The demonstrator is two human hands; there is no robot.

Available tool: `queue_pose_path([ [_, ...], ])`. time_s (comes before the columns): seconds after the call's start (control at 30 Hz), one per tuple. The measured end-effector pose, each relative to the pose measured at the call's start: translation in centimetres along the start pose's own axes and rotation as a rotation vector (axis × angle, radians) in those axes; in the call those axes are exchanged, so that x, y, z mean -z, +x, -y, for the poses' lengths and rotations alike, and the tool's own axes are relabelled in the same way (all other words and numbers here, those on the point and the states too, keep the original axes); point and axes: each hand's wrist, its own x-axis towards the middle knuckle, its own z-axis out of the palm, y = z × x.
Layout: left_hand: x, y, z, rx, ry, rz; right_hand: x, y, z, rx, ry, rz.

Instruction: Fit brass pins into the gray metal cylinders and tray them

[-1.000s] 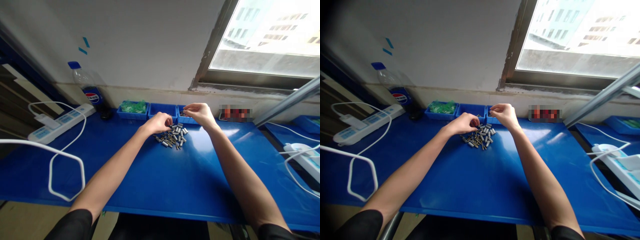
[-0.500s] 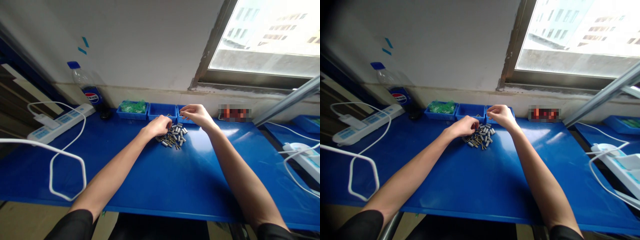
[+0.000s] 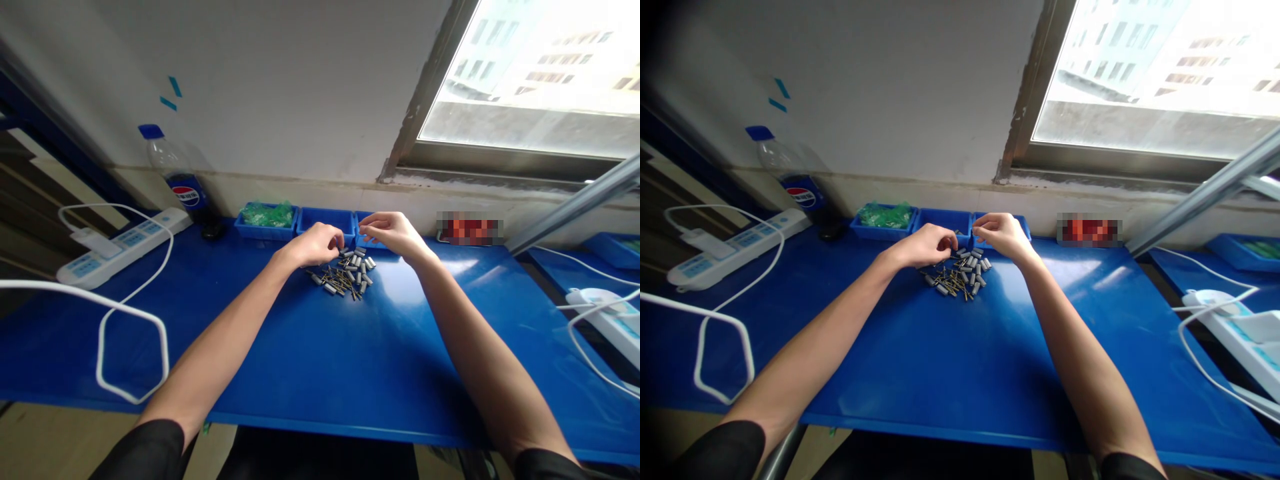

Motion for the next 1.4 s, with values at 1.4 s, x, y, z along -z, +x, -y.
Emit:
queue_pose_path([
  [1.4,0.0,0.3,0.4,-0.058,-0.093,-0.070,0.1,-0.3,1.0,-0.031,0.076,-0.046],
])
